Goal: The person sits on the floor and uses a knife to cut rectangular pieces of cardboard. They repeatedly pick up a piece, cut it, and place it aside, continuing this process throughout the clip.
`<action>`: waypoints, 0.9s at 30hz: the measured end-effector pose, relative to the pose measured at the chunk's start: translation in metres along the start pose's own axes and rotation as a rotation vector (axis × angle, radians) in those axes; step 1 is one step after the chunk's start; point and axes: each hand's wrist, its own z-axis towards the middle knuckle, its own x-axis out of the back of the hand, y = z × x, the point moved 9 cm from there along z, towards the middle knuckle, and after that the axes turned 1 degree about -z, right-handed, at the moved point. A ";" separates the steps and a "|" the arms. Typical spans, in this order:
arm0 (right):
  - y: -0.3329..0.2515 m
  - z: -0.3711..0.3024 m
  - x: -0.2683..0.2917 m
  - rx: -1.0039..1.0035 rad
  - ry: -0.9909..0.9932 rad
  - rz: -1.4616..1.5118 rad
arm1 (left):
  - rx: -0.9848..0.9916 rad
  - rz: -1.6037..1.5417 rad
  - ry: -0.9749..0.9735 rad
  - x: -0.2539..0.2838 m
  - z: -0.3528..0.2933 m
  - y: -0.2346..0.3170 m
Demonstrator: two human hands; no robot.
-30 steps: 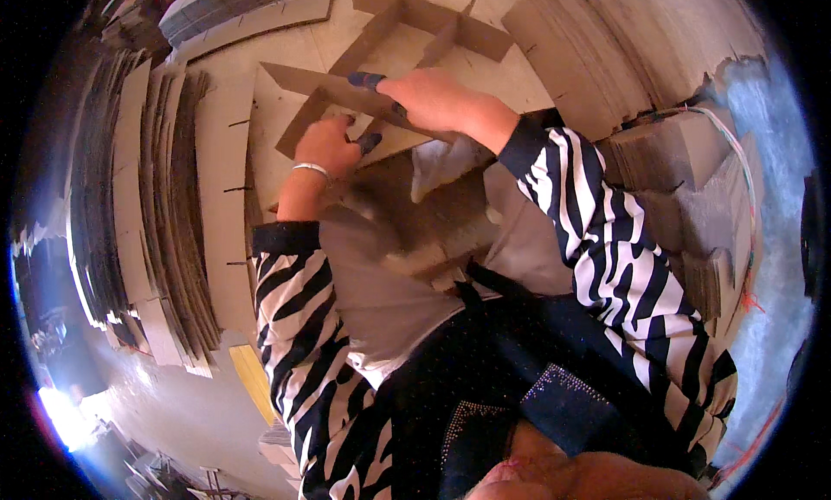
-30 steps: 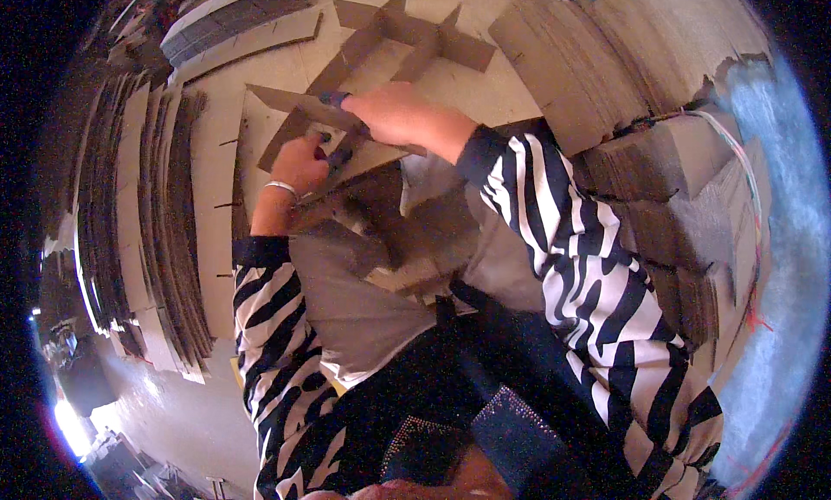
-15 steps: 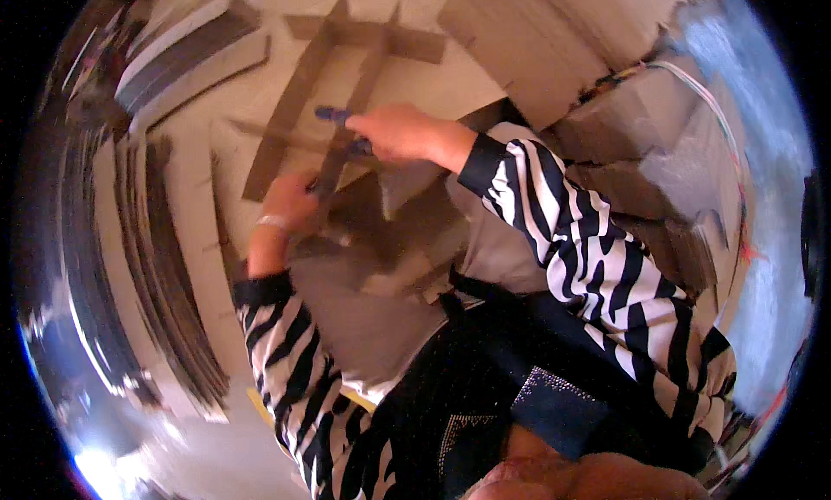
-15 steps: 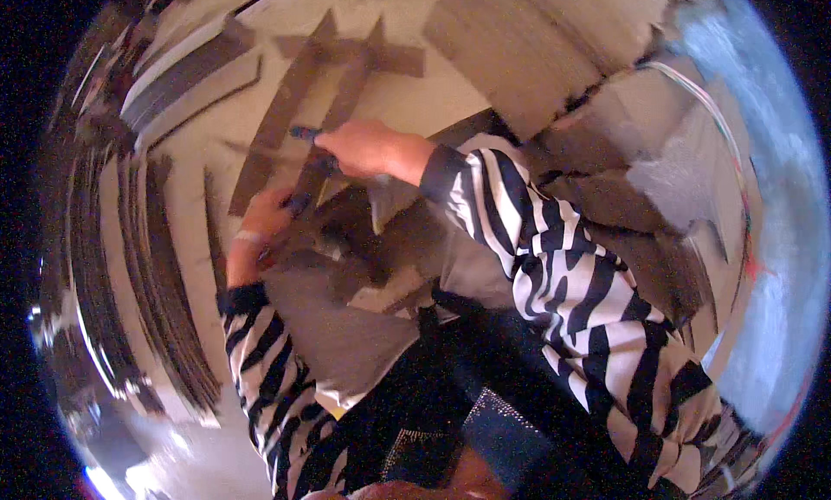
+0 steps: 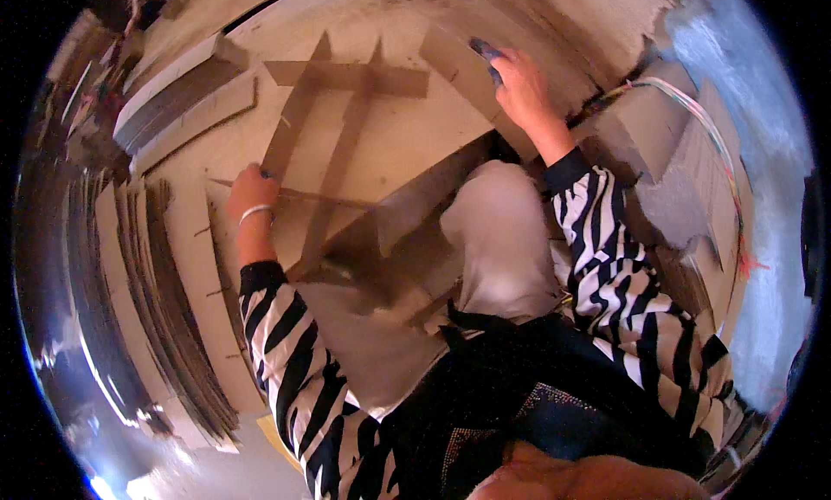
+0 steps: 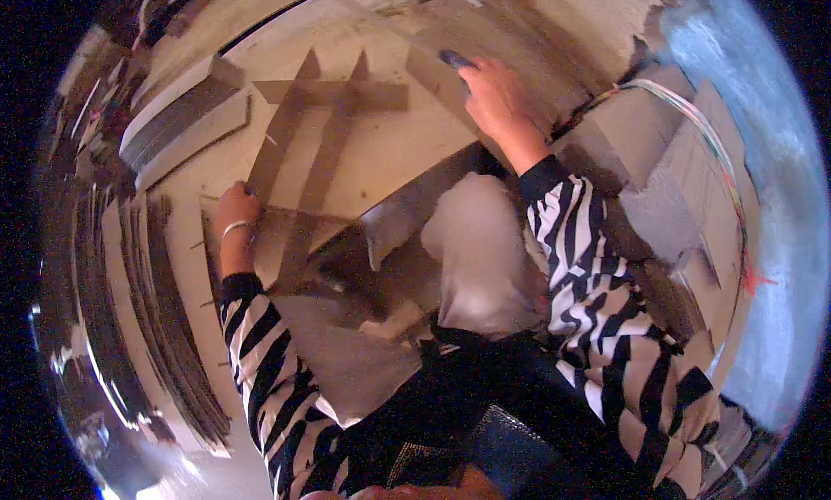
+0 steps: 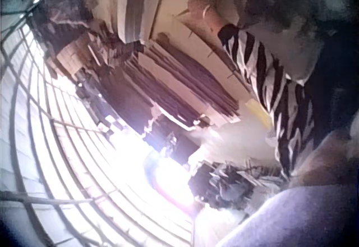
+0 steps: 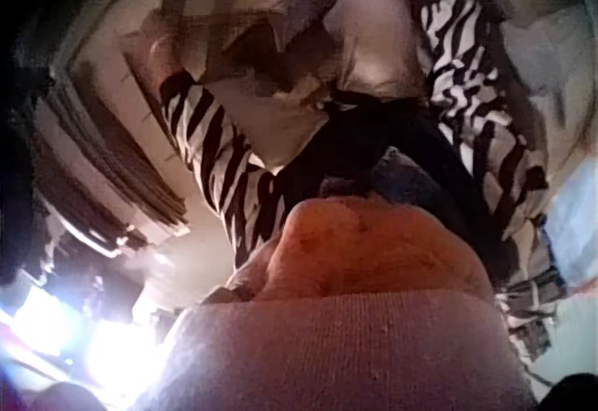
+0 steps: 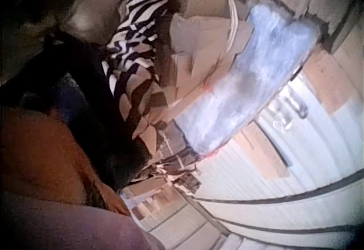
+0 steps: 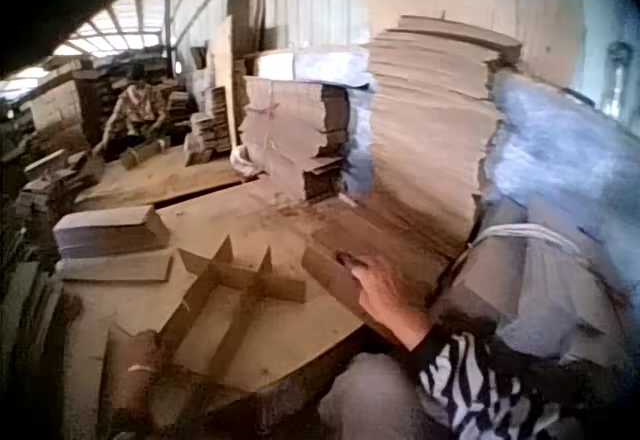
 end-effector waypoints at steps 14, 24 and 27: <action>-0.171 0.065 -0.084 0.248 -0.411 0.468 | -0.030 -0.180 0.026 -0.029 0.000 -0.025; -0.203 0.016 -0.108 0.425 -0.514 0.251 | -0.126 -0.218 0.055 -0.028 0.015 0.003; -0.202 0.015 -0.117 0.407 -0.528 0.254 | -0.122 -0.208 0.038 -0.026 0.013 0.004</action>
